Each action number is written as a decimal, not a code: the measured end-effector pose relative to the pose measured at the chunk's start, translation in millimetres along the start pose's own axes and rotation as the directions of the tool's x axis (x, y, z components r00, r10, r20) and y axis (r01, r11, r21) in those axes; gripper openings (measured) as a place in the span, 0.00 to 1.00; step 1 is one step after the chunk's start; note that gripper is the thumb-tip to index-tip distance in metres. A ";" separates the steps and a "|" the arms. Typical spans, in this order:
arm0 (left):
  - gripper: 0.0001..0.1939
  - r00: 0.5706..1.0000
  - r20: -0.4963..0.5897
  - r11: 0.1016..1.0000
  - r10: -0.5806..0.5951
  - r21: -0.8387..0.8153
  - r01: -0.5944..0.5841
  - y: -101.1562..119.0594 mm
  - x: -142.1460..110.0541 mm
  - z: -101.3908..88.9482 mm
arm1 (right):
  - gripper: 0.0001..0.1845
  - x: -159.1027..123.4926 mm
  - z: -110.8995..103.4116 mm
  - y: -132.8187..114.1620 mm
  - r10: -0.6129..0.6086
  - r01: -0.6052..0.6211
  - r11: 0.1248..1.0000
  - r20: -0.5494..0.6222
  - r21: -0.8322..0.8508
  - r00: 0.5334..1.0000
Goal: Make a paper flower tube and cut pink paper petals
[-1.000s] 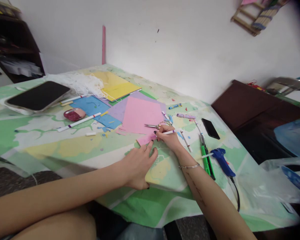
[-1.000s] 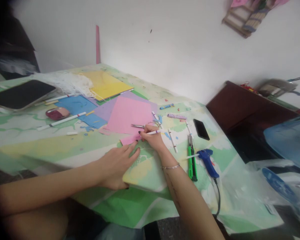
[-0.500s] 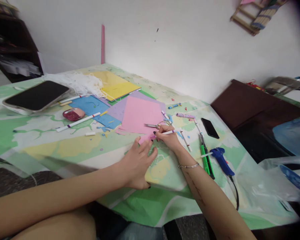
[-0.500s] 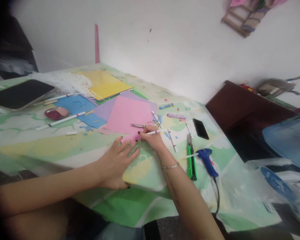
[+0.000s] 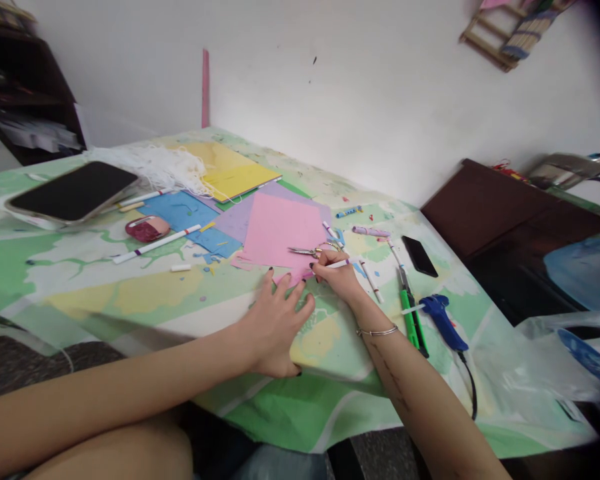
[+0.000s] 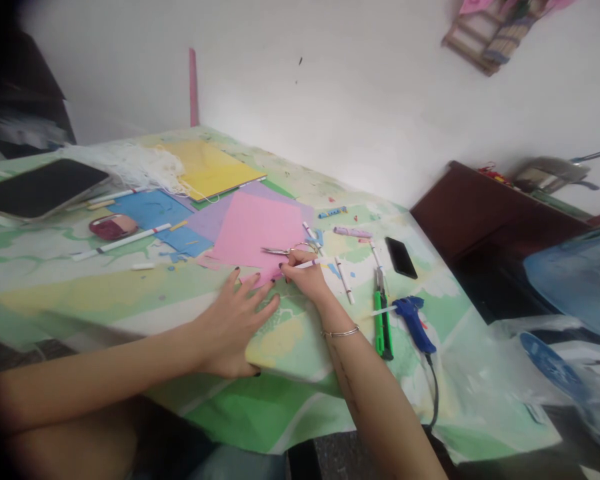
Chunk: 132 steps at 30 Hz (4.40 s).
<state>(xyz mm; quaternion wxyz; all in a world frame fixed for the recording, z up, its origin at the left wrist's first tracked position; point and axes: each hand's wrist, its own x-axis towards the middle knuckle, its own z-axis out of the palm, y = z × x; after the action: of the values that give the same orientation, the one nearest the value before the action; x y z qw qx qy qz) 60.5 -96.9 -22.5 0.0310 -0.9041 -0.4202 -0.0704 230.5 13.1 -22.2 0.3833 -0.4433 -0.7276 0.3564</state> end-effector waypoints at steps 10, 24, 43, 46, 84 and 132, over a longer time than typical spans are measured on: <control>0.53 1.000 0.004 1.000 -0.005 -0.004 0.005 -0.1 0.9 2.5 | 0.15 0.2 -1.4 4.4 -0.015 0.017 0.999 -0.057 0.032 0.998; 0.53 1.000 -0.008 1.000 0.002 -0.006 -0.002 -0.4 0.9 3.6 | 0.16 -0.7 1.9 -3.9 0.015 -0.015 0.999 0.007 0.043 1.000; 0.52 1.000 -0.004 1.000 0.006 -0.025 -0.006 -1.5 0.1 3.5 | 0.15 -0.6 -0.8 5.2 -0.041 0.042 0.999 -0.055 0.025 0.998; 0.53 1.000 -0.002 1.000 0.006 -0.028 -0.006 -1.6 -0.1 3.5 | 0.16 -0.2 -0.5 4.5 -0.046 0.047 0.999 -0.034 0.020 0.998; 0.54 1.000 -0.002 1.000 0.005 -0.023 -0.005 -2.2 0.7 5.6 | 0.14 0.5 1.0 4.0 -0.040 0.039 0.999 -0.090 -0.018 0.995; 0.53 0.999 0.034 0.999 -0.011 -0.037 0.013 -1.8 0.3 4.1 | 0.16 -1.6 2.0 1.1 -0.017 0.016 0.999 -0.022 -0.032 1.000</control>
<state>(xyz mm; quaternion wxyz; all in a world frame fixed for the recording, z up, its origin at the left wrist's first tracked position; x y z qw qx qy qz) 59.7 -95.0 -26.5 0.0065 -0.9031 -0.4248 -0.0631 229.7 11.7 -24.4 0.3870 -0.4473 -0.7326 0.3367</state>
